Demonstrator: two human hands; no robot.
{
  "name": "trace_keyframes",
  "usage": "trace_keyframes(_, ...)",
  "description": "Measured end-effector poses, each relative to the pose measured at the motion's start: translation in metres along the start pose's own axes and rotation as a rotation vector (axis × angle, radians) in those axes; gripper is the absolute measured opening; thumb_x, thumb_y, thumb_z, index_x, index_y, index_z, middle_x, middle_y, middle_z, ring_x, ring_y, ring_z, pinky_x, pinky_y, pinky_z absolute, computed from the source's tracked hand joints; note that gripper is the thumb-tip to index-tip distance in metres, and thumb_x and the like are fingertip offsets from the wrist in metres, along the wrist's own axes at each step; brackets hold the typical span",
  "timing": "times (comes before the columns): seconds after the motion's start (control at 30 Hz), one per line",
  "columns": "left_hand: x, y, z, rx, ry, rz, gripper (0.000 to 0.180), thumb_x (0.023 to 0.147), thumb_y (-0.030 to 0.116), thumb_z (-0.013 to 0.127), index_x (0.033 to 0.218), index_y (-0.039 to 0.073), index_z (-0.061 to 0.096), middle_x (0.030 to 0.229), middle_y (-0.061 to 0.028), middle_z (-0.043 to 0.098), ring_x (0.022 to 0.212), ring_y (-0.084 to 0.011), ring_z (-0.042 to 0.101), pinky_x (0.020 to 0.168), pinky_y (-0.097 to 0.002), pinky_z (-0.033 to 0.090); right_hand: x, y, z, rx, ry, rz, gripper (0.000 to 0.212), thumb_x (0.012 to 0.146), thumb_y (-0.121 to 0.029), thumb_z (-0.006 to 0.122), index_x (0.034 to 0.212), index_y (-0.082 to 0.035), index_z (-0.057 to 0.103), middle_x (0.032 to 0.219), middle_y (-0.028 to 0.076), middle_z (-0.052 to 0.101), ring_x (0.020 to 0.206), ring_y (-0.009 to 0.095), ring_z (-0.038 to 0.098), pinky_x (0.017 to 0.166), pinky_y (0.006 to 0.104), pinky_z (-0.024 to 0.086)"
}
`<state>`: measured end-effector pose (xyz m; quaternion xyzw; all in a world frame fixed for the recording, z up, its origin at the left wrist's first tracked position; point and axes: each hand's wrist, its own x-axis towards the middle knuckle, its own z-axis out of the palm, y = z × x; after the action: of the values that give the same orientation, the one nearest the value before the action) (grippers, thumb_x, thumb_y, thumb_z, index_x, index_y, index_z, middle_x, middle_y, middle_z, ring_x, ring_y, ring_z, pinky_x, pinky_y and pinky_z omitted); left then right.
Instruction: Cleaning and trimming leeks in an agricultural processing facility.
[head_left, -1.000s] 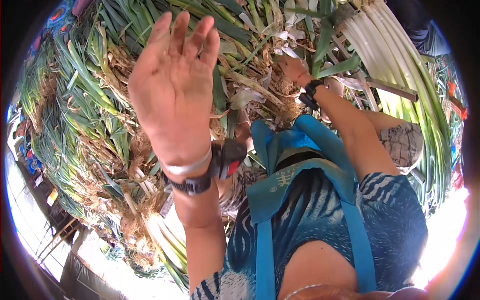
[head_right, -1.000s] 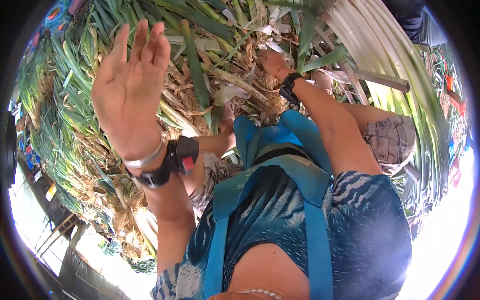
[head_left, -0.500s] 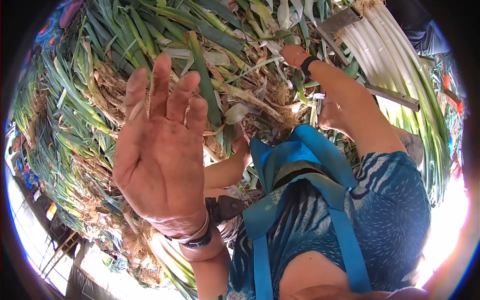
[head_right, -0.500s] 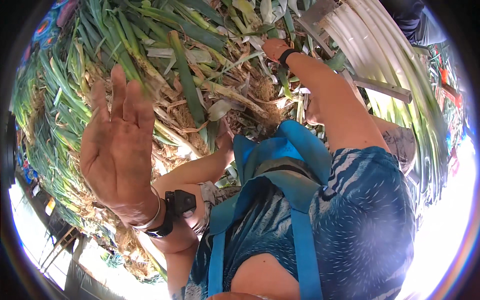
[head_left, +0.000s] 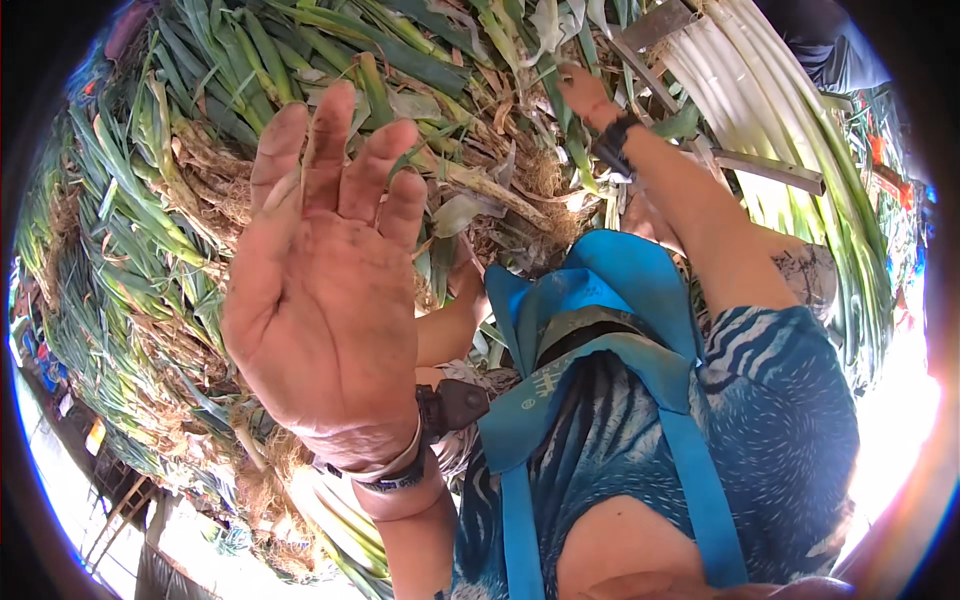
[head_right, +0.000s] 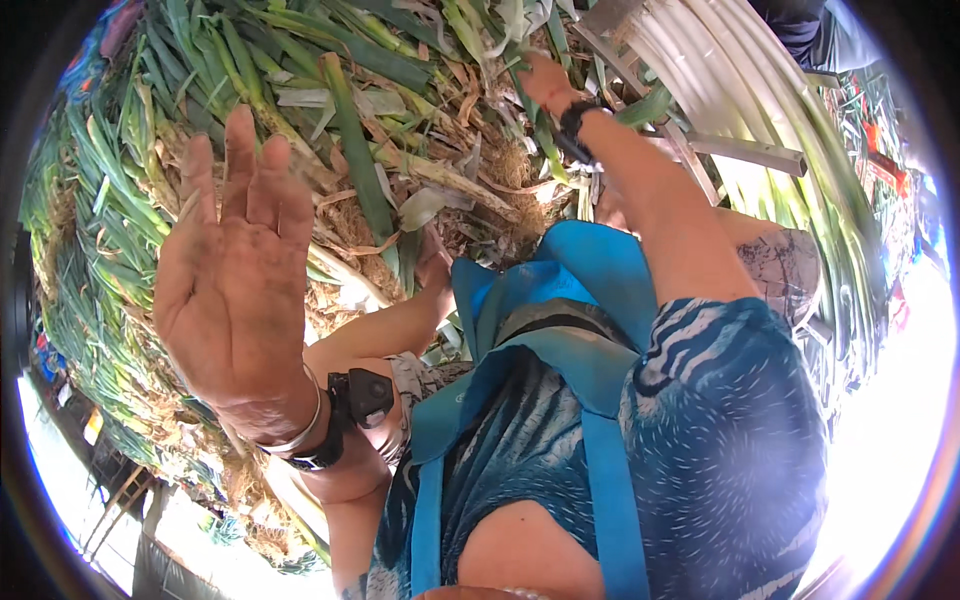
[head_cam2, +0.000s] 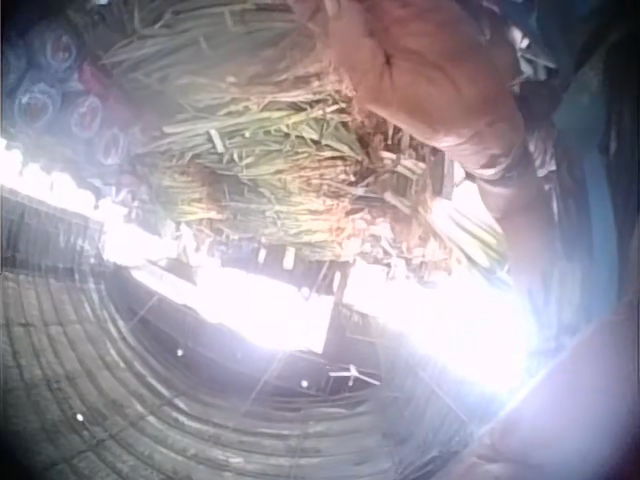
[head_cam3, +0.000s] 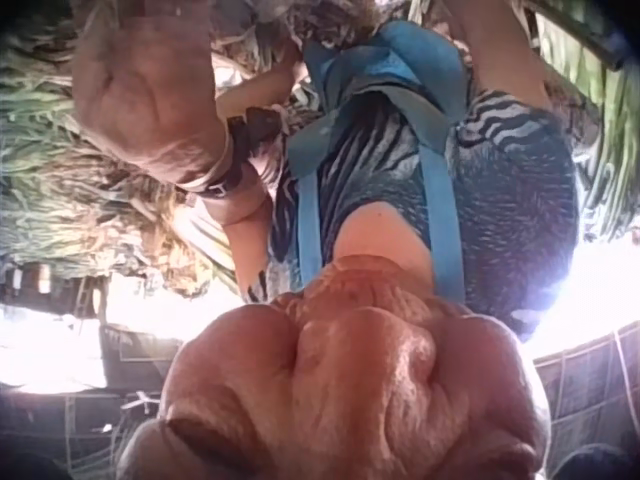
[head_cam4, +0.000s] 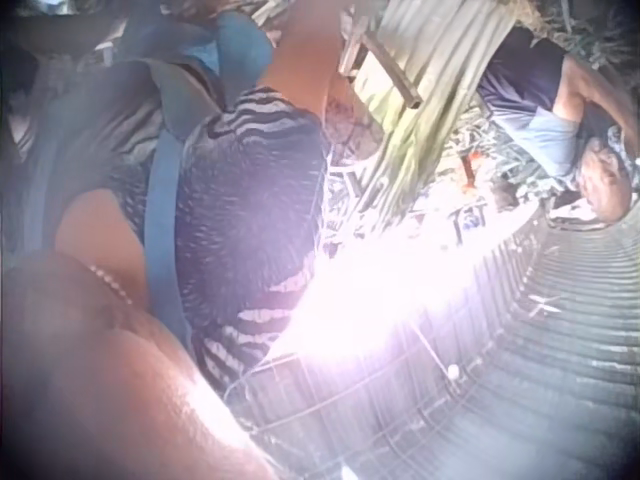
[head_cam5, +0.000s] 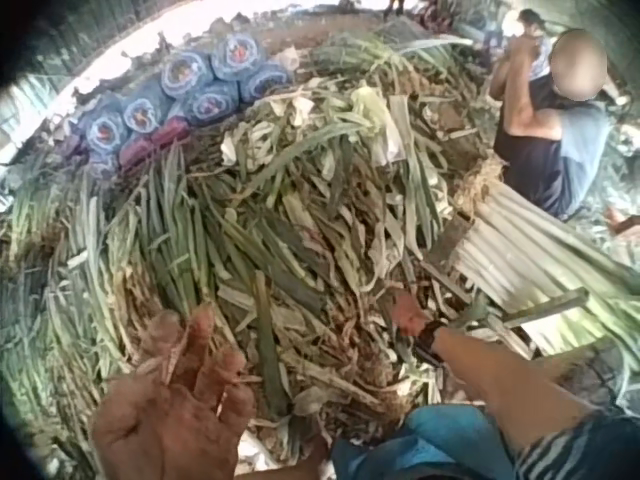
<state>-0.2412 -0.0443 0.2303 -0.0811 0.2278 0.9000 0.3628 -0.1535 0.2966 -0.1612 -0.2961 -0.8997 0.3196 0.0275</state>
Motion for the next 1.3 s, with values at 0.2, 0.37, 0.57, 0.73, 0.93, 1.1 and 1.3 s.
trace_keyframes(0.2, -0.016, 0.0, -0.009, 0.03, -0.035, -0.014, 0.048, 0.096, 0.008, 0.033, 0.142, 0.0, 0.02, 0.145, -0.0265, 0.028, 0.13, -0.0426, 0.036, 0.106, -0.054, 0.032, -0.089, 0.026, 0.03, -0.154, 0.23, 0.647, 0.022, 0.079, -0.022, 0.058, 0.094, -0.007, 0.06, 0.102, 0.018, 0.06, 0.099, 0.033, 0.057, 0.082, 0.0408, 0.047)
trace_keyframes(0.37, -0.031, -0.003, -0.006, 0.054, -0.058, -0.027, 0.046, 0.097, 0.008, 0.034, 0.141, 0.0, 0.027, 0.144, -0.0244, 0.031, 0.13, -0.0398, 0.038, 0.104, -0.0509, 0.035, -0.101, 0.08, 0.064, -0.25, 0.295, 1.038, 0.032, 0.077, -0.019, 0.061, 0.105, -0.003, 0.058, 0.102, 0.017, 0.063, 0.093, 0.032, 0.062, 0.08, 0.0422, 0.05)
trace_keyframes(0.57, -0.057, -0.01, -0.013, 0.148, 0.001, 0.037, 0.041, 0.095, 0.008, 0.038, 0.135, 0.0, 0.034, 0.14, -0.0218, 0.038, 0.12, -0.0369, 0.047, 0.096, -0.0462, 0.04, -0.118, 0.113, 0.075, -0.3, -0.069, 0.872, 0.042, 0.077, -0.016, 0.062, 0.116, -0.003, 0.053, 0.099, 0.016, 0.064, 0.088, 0.029, 0.061, 0.076, 0.0381, 0.05)
trace_keyframes(0.73, -0.07, -0.01, -0.014, 0.166, 0.013, 0.072, 0.038, 0.095, 0.008, 0.039, 0.132, 0.0, 0.038, 0.137, -0.0209, 0.041, 0.115, -0.0357, 0.049, 0.094, -0.0443, 0.04, -0.127, 0.124, 0.092, -0.363, -0.277, 0.637, 0.051, 0.078, -0.014, 0.064, 0.125, -0.003, 0.048, 0.096, 0.015, 0.064, 0.083, 0.027, 0.061, 0.073, 0.0346, 0.05)
trace_keyframes(0.93, -0.075, -0.009, -0.02, 0.176, 0.008, 0.073, 0.036, 0.096, 0.009, 0.039, 0.13, 0.001, 0.039, 0.13, -0.0191, 0.046, 0.113, -0.0344, 0.049, 0.093, -0.0433, 0.041, -0.109, 0.099, 0.087, -0.009, -0.33, 0.371, 0.052, 0.08, -0.026, 0.062, 0.124, -0.002, 0.051, 0.091, 0.014, 0.065, 0.078, 0.025, 0.06, 0.07, 0.0327, 0.048)
trace_keyframes(1.1, -0.071, -0.002, -0.02, 0.15, -0.116, 0.029, 0.036, 0.095, 0.009, 0.038, 0.131, 0.0, 0.037, 0.125, -0.0168, 0.049, 0.114, -0.0337, 0.048, 0.095, -0.043, 0.04, -0.145, -0.031, 0.02, 0.411, 0.075, 0.502, 0.062, 0.082, -0.051, 0.061, 0.109, 0.004, 0.064, 0.078, 0.013, 0.065, 0.076, 0.024, 0.062, 0.069, 0.0352, 0.047)
trace_keyframes(1.3, -0.068, -0.001, -0.023, 0.11, -0.193, -0.003, 0.036, 0.096, 0.009, 0.038, 0.129, -0.003, 0.036, 0.124, -0.0169, 0.049, 0.115, -0.0333, 0.047, 0.095, -0.0421, 0.04, -0.294, -0.004, 0.029, 0.166, -0.065, 0.654, 0.063, 0.081, -0.054, 0.056, 0.108, 0.002, 0.064, 0.096, 0.025, 0.065, 0.093, 0.041, 0.062, 0.081, 0.0438, 0.047)
